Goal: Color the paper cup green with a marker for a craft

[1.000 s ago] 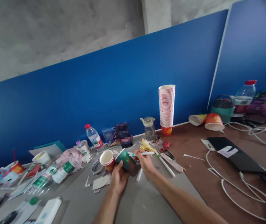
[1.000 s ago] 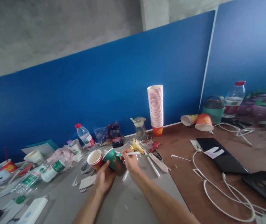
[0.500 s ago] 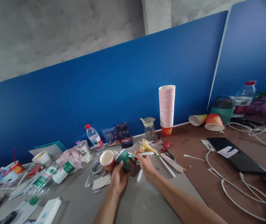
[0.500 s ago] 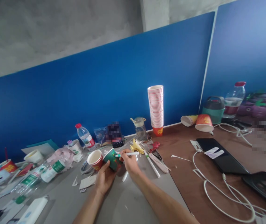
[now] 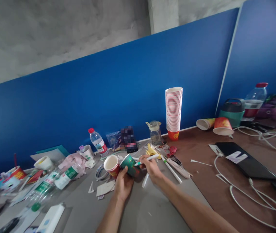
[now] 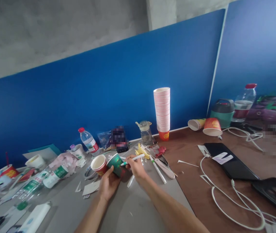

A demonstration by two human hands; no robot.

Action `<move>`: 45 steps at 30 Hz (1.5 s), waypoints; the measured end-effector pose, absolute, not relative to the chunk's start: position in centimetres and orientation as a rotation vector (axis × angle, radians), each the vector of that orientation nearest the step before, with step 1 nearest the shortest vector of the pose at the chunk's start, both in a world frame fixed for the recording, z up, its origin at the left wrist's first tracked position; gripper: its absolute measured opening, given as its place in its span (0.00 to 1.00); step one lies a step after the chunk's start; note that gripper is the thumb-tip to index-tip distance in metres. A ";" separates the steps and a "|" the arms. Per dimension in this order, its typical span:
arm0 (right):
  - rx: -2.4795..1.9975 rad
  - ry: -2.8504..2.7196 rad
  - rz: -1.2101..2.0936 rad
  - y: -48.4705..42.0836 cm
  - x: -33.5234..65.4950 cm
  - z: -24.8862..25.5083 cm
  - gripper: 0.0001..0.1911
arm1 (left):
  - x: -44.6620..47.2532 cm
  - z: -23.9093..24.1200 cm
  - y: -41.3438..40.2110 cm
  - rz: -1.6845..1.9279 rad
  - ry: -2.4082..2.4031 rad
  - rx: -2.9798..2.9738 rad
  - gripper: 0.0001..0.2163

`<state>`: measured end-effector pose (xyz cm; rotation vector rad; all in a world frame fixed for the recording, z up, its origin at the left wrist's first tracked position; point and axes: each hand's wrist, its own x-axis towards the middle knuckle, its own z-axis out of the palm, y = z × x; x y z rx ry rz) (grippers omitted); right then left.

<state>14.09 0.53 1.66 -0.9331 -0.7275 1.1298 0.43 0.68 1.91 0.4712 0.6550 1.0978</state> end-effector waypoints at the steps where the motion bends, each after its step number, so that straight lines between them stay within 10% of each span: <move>1: -0.935 -0.700 1.115 0.6 14.2 1.7 0.08 | 0.5 2.0 0.7 1.109 0.663 0.461 0.10; 45: -0.837 -0.791 1.120 0.7 14.0 1.8 0.08 | 0.6 2.0 0.6 1.105 0.628 0.523 0.20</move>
